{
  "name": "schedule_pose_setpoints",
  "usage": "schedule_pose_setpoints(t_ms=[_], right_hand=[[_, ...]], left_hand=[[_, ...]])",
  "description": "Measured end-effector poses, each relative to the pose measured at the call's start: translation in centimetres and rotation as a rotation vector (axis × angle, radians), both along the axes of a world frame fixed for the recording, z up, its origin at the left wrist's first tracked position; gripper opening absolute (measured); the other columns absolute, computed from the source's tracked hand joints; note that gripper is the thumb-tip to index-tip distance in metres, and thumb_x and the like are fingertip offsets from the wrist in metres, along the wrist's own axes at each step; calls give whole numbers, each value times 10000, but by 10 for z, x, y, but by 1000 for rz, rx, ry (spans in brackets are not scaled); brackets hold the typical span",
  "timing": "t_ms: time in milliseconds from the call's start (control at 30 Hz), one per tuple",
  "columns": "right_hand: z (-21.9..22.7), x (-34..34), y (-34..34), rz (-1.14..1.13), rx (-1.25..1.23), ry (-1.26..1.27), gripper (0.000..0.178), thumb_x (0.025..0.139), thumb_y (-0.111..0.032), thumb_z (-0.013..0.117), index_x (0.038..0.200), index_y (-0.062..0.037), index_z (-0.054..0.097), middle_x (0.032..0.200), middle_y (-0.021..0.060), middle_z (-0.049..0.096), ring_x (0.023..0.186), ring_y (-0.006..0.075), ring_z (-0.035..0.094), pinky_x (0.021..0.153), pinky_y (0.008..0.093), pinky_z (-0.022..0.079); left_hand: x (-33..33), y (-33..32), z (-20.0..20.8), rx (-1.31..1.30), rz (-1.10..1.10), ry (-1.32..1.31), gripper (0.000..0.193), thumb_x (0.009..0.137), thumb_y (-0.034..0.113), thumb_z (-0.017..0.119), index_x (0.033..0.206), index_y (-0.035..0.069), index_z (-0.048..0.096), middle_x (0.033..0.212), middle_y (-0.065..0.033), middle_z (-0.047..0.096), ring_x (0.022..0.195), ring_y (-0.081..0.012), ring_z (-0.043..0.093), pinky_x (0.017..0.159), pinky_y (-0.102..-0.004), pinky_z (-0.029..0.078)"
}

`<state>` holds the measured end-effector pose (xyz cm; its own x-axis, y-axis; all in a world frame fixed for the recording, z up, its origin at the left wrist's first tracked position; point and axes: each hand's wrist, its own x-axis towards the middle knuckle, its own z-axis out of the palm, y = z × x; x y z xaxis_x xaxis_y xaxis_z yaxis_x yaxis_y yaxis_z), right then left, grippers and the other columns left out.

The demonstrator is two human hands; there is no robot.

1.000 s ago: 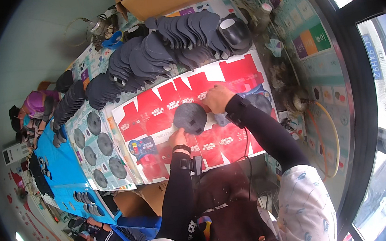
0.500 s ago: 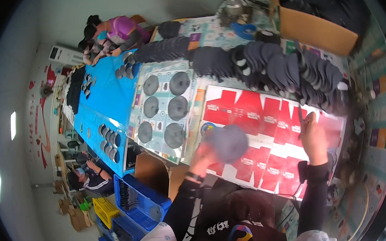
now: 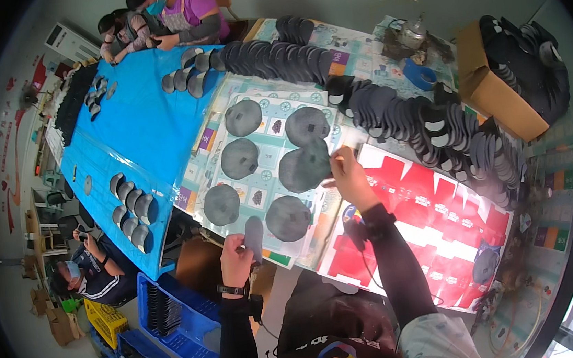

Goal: Manually applying adhesive and assembling gray circular shoe components on a guided workstation.

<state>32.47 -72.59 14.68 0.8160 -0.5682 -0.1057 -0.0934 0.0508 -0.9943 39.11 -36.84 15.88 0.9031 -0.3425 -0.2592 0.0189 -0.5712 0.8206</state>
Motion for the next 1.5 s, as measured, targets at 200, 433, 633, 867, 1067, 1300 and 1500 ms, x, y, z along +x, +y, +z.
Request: schedule_pose_setpoints(t_ms=[200,433,633,867,1067,1300,1500], right_hand=[[-30,129,45,-56,264,-89,126,1031,-120,514,1133,-48,501,940,67,530,734,167,607,658,371,634],[-127,206,57,-347,43,84,217,949,-88,636,1132,-22,540,1077,125,608,902,245,674,680,414,631],[-127,197,49,-293,-632,359,347,855,-85,701,1164,-26,552,1152,212,607,971,405,650,813,448,539],[-44,113,55,-147,-550,213,165,872,-17,650,1034,-20,622,998,136,657,894,276,685,688,349,555],[24,-6,53,-79,-501,357,166,894,48,633,1040,-29,653,979,85,679,879,194,689,769,300,559],[80,-125,42,-182,-469,426,88,922,38,609,989,-13,637,923,52,674,840,119,648,716,258,517],[117,-180,46,-280,-437,451,46,922,20,615,956,-10,614,888,40,646,808,96,610,685,237,484]], left_hand=[[78,-5,-8,-468,134,315,384,871,-70,576,1233,22,490,1193,-136,596,875,-153,665,688,-276,612],[114,-23,-156,-312,277,0,246,835,-51,624,1064,29,583,1024,-100,596,829,-194,667,665,-330,577],[106,-30,-144,139,127,-317,123,920,76,650,1032,37,685,1023,-158,641,931,-332,638,799,-412,518],[105,-9,-152,275,44,-498,294,983,167,612,1244,34,640,1085,-176,608,985,-362,606,809,-429,511],[65,41,-161,-36,459,-55,335,955,102,608,1271,8,551,1046,-112,600,856,-201,585,740,-334,504],[60,76,-182,-635,750,635,108,891,-18,601,965,31,539,823,-20,510,722,-147,577,640,-266,529],[70,71,-151,-672,670,696,187,954,153,697,911,56,544,774,-25,588,642,-134,580,622,-291,544]])
